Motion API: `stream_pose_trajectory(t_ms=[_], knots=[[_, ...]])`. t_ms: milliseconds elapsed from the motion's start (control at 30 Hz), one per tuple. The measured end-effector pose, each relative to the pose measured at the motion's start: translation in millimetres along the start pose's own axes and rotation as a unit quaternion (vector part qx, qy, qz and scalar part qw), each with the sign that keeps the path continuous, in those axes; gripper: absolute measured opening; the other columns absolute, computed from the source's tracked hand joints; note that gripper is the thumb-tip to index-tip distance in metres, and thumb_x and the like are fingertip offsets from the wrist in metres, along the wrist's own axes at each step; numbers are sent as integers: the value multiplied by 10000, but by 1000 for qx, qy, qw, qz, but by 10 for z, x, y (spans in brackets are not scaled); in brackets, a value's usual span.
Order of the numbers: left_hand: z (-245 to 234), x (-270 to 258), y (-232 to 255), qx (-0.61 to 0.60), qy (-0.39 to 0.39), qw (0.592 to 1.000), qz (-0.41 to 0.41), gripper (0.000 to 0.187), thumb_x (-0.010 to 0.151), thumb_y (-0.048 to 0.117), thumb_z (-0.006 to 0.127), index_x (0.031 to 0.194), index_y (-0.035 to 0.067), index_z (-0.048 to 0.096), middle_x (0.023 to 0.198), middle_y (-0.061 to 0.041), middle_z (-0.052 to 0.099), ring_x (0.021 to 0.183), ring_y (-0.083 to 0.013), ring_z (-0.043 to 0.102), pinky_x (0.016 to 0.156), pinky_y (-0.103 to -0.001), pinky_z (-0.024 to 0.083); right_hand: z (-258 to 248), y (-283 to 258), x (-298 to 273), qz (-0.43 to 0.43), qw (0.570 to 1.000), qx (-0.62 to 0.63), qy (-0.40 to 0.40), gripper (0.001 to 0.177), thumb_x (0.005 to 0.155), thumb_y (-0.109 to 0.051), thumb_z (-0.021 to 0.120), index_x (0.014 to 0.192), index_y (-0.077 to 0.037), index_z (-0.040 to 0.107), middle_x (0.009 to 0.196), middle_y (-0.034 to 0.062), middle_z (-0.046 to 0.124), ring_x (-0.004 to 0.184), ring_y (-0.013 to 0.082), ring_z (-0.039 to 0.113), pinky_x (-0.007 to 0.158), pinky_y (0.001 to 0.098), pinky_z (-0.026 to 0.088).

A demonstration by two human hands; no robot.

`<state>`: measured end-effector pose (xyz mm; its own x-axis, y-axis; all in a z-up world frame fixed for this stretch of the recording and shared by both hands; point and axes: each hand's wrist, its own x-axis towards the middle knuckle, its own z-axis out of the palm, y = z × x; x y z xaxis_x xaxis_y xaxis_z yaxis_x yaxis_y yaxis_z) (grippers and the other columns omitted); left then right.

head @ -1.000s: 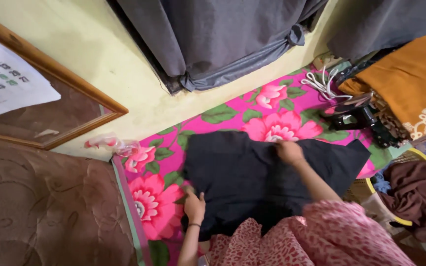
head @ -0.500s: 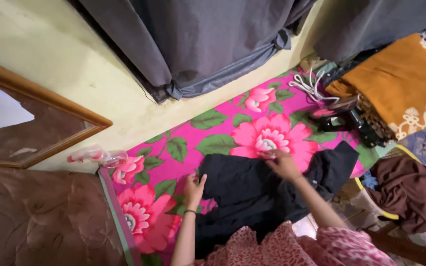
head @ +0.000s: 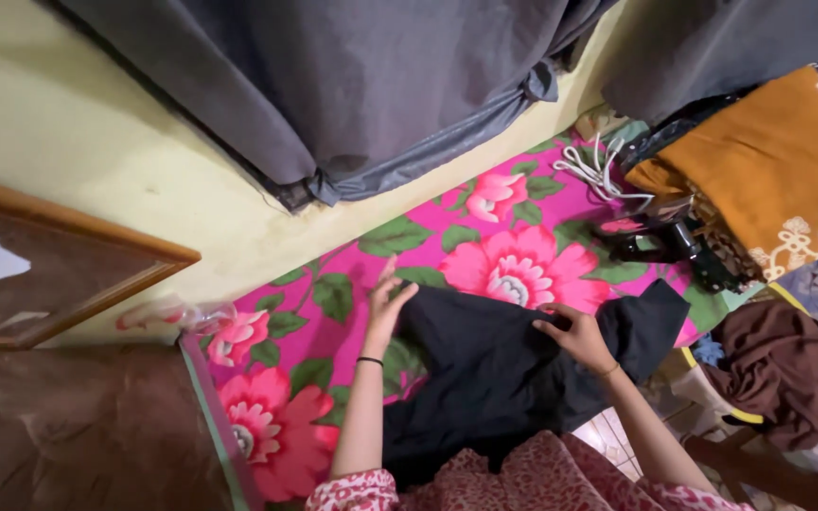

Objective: Iron and fold a black t-shirt on a padded surface.

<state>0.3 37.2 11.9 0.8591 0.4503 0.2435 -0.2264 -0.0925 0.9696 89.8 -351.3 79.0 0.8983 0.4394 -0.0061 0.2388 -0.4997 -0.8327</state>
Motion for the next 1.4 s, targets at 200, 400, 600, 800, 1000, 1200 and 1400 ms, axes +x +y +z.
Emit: stream_pose_trajectory(t_ms=[200, 400, 600, 800, 1000, 1200, 1400], knots=[[-307, 383, 970, 4, -71, 987, -142, 210, 919, 139, 809, 1010, -32, 730, 932, -64, 770, 855, -110, 691, 777, -262, 535, -232, -544, -10, 72, 981, 112, -139, 245, 899, -220, 784, 915, 21, 744, 759, -10, 655, 742, 40, 553, 662, 275, 475], [82, 1003, 1339, 213, -58, 974, -59, 263, 875, 220, 838, 1026, 20, 758, 935, -105, 796, 849, -179, 768, 767, -295, 582, -175, -223, 333, 106, 986, 79, -100, 283, 904, -276, 780, 956, 1, 748, 777, 8, 670, 771, 55, 557, 698, 285, 482], [244, 899, -559, 385, -43, 922, 4, 339, 857, 214, 772, 1163, 75, 730, 1112, -145, 737, 1035, -368, 679, 893, -462, 532, 264, 789, 730, 50, 969, -216, 105, 370, 802, -276, 815, 1076, -39, 742, 978, 193, 705, 915, 358, 669, 790, 441, 535], [157, 417, -589, 412, -78, 882, -217, 317, 855, 372, 783, 1096, 171, 743, 1084, -170, 667, 1019, -382, 656, 852, -489, 540, 999, -611, 380, -210, 971, -102, -44, 377, 775, -163, 767, 1136, -78, 701, 1072, 141, 661, 1020, 358, 622, 890, 453, 529], [324, 259, -1226, 391, -11, 901, -187, 323, 827, 349, 786, 1038, 108, 752, 1063, -202, 649, 985, -415, 637, 841, -499, 530, 2001, -485, 233, -188, 943, -197, -190, 294, 794, -136, 742, 1073, -67, 679, 975, 169, 611, 951, 368, 609, 814, 468, 510], [-495, 142, -1688, 331, 14, 939, -93, 220, 841, 260, 805, 917, 59, 755, 957, -154, 700, 967, -358, 648, 876, -461, 518, 1828, -898, 87, -229, 937, -48, -260, 242, 804, -75, 720, 1035, -41, 655, 1006, 165, 660, 1005, 380, 641, 879, 453, 521], [-765, -287, -1330, 419, 60, 889, -172, 220, 791, 45, 673, 974, 121, 768, 1068, -152, 658, 982, -350, 664, 875, -457, 553, 1547, -1010, 260, -196, 973, 2, -119, 375, 702, -50, 703, 1075, -20, 709, 1084, 179, 707, 1021, 394, 650, 919, 458, 503]])
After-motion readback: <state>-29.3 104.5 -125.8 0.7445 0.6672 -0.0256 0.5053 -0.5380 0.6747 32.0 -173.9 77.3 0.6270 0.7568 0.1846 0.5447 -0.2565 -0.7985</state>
